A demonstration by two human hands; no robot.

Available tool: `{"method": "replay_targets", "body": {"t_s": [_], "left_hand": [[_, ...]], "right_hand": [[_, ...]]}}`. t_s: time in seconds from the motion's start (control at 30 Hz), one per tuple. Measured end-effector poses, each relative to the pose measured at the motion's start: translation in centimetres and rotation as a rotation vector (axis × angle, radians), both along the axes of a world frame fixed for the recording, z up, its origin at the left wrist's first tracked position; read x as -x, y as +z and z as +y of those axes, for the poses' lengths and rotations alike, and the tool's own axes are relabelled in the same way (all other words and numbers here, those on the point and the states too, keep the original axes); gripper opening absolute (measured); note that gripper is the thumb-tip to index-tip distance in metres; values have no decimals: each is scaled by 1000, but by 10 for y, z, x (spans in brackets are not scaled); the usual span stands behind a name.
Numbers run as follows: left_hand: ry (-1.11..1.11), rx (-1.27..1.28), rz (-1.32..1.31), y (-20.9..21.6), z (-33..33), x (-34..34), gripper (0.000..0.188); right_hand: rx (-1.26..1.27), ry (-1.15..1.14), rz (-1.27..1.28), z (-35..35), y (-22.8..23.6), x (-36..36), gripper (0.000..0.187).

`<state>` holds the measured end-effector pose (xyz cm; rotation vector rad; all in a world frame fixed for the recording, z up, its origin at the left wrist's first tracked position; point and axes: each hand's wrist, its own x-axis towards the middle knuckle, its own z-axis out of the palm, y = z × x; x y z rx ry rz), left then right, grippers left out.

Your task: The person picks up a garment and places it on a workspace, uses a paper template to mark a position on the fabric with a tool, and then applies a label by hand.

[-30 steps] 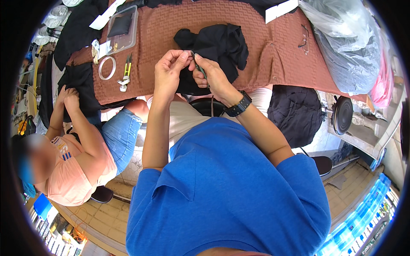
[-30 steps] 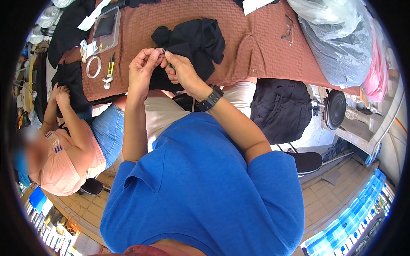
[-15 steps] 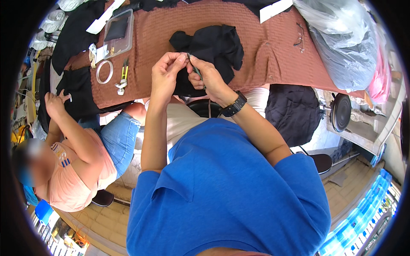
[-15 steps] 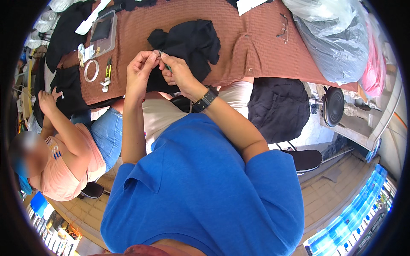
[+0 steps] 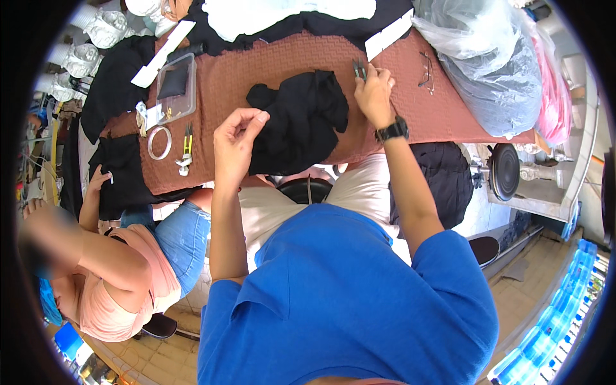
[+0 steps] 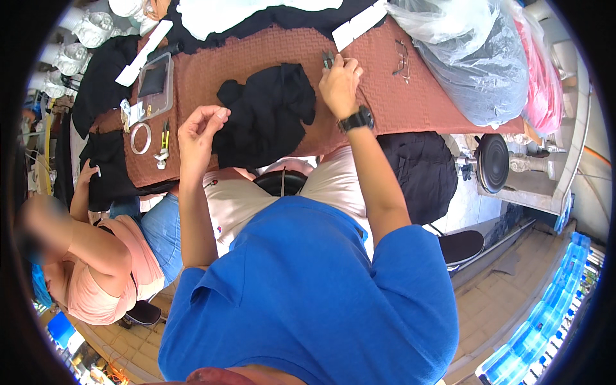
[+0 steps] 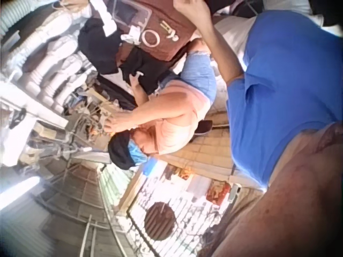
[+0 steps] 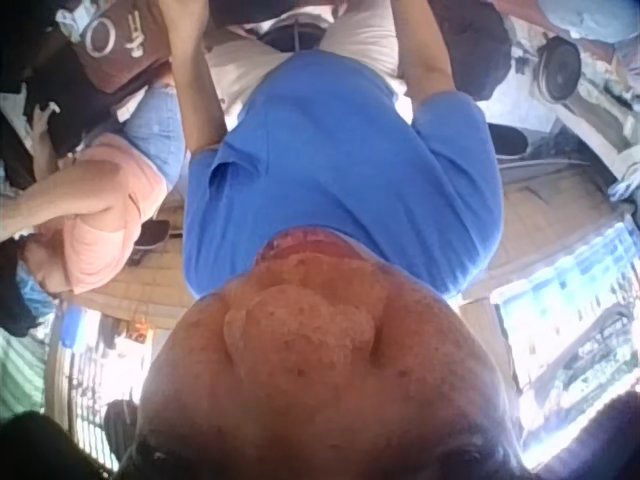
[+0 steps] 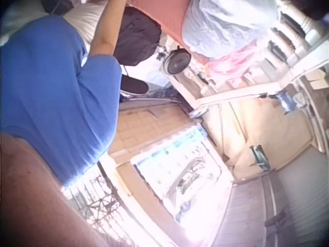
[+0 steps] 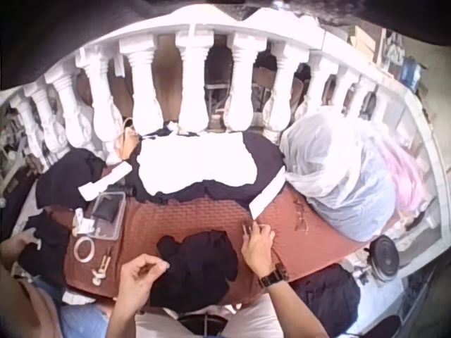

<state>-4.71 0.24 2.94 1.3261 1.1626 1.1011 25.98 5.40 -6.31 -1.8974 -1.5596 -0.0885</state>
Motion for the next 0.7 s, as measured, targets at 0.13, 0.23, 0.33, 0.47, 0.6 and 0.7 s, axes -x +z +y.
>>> {"method": "replay_targets", "body": {"t_s": [0.13, 0.23, 0.33, 0.47, 0.6, 0.7], "left_hand": [[-100, -3, 65, 20, -8, -5, 10], [-150, 37, -54, 44, -11, -2, 11], [-241, 32, -203, 58, -11, 33, 10], [-324, -3, -613, 88, -34, 47, 8], [-582, -138, -804, 78, -37, 48, 22], [-555, -32, -872, 68, -38, 44, 23]], "right_hand": [[-204, 704, 243, -47, 97, 79, 41], [521, 1047, 1101, -75, 111, 101, 29], [562, 1139, 1415, -82, 115, 81, 24], [443, 1057, 1428, -84, 111, 56, 24], [76, 783, 1312, -78, 102, 66, 13], [-61, 658, 1537, -73, 99, 71, 6]]}}
